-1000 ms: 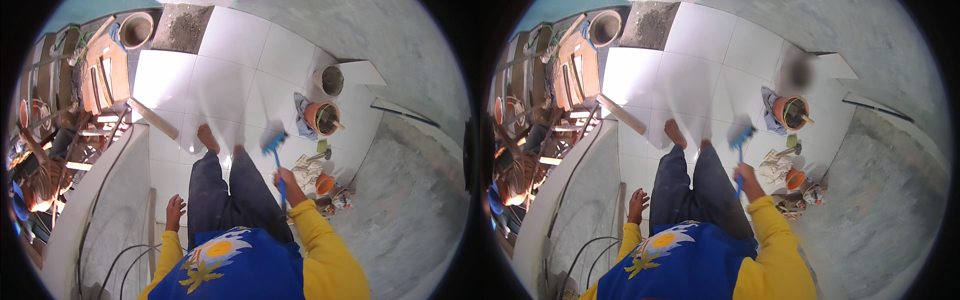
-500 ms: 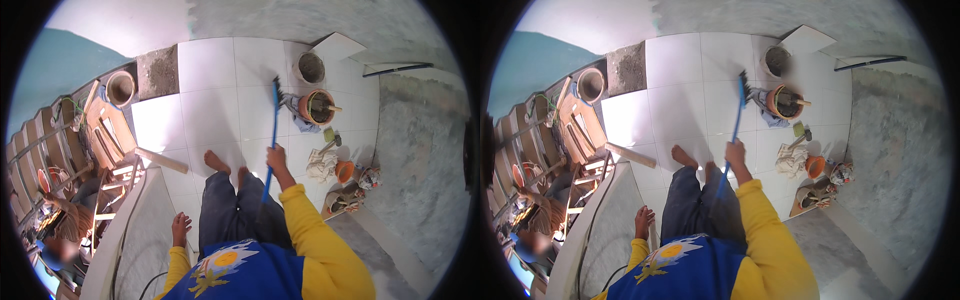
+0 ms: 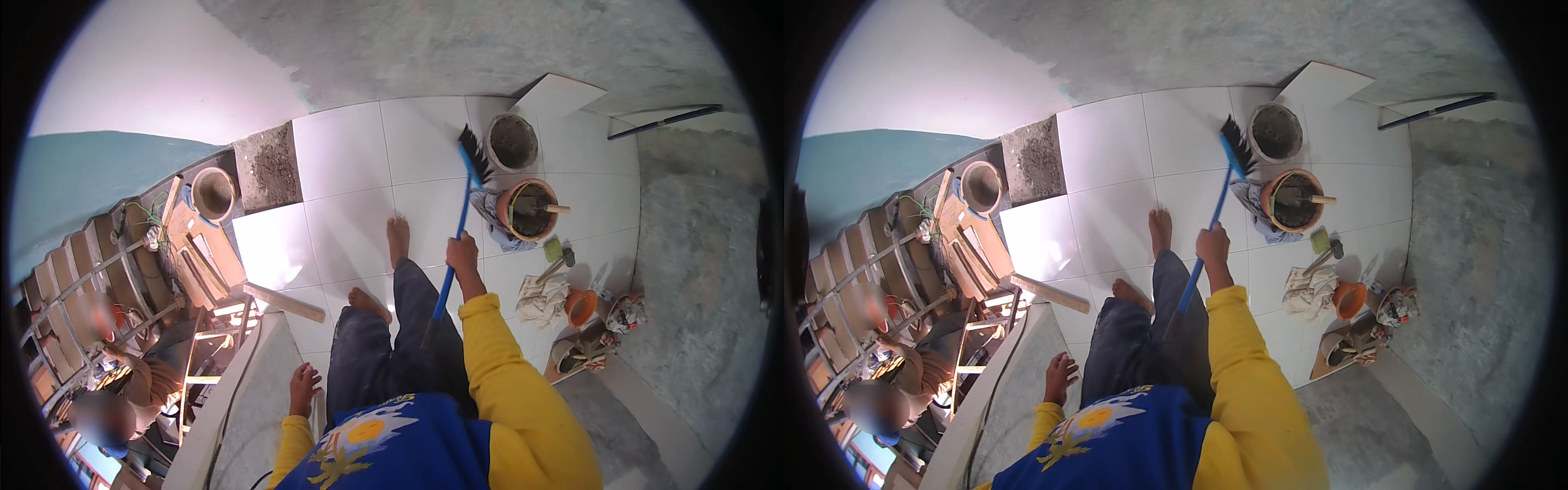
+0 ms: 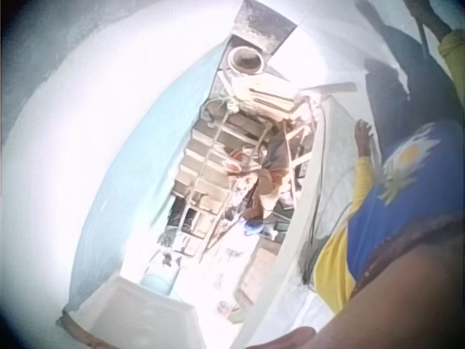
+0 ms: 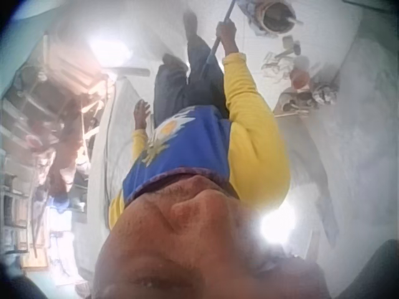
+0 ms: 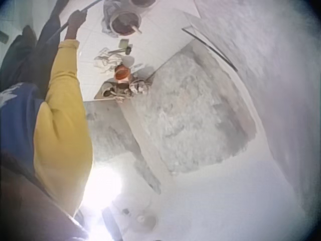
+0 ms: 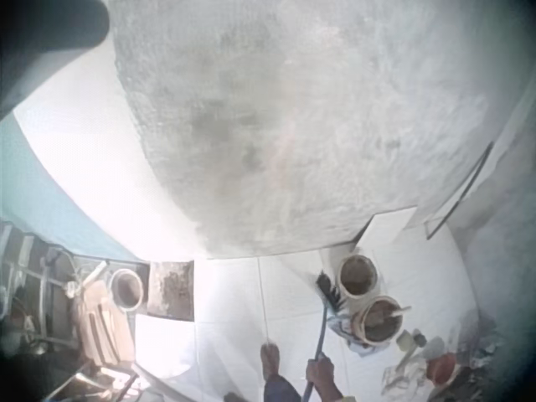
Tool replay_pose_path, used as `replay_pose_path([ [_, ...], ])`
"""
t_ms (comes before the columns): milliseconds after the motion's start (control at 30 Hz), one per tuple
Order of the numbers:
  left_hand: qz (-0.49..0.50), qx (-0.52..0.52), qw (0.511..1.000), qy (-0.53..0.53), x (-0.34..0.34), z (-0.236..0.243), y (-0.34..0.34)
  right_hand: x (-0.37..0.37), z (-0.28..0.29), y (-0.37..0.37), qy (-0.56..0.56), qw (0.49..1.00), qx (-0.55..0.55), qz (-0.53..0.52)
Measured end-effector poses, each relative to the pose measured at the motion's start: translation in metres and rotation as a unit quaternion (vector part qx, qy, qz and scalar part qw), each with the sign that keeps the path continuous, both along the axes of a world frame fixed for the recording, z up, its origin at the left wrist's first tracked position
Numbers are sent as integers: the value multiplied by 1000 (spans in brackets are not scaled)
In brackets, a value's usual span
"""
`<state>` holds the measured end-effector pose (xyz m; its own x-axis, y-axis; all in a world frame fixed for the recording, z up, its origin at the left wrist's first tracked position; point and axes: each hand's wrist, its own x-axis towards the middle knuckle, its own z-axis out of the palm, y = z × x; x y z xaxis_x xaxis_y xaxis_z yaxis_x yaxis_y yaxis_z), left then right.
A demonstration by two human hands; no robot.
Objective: The person sweeps a tiled floor with a broom, then uses a trowel to spread cement into a gap between tiles. The person pours additional cement from a bucket onto the floor and continues to spread it with the trowel.
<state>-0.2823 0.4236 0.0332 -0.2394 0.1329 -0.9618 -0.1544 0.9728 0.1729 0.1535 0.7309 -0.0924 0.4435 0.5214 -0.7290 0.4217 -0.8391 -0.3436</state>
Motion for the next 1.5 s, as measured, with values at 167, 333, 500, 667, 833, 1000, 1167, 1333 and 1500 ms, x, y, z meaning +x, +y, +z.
replay_pose_path([
  [167,3,6,999,-36,42,0,56,-53,80,46,82,990,12,115],
  [333,-99,68,993,16,72,12,93,-8,83,58,-10,994,64,88],
  [500,-270,125,949,107,89,-3,98,-14,-40,120,-80,978,74,181],
  [667,-253,119,957,80,83,6,110,-218,-16,114,0,954,-24,299],
  [833,-210,124,970,-7,41,-27,87,-332,19,120,84,945,57,310],
  [1000,-158,132,978,29,-13,3,84,-287,47,62,79,917,176,348],
  [1167,-197,147,969,7,-46,12,102,-268,1,50,84,937,77,329],
  [1333,-206,201,955,68,-69,23,135,-331,141,102,347,931,-97,58],
  [1500,-161,302,936,88,-77,53,194,-293,195,92,502,845,-155,-99],
])
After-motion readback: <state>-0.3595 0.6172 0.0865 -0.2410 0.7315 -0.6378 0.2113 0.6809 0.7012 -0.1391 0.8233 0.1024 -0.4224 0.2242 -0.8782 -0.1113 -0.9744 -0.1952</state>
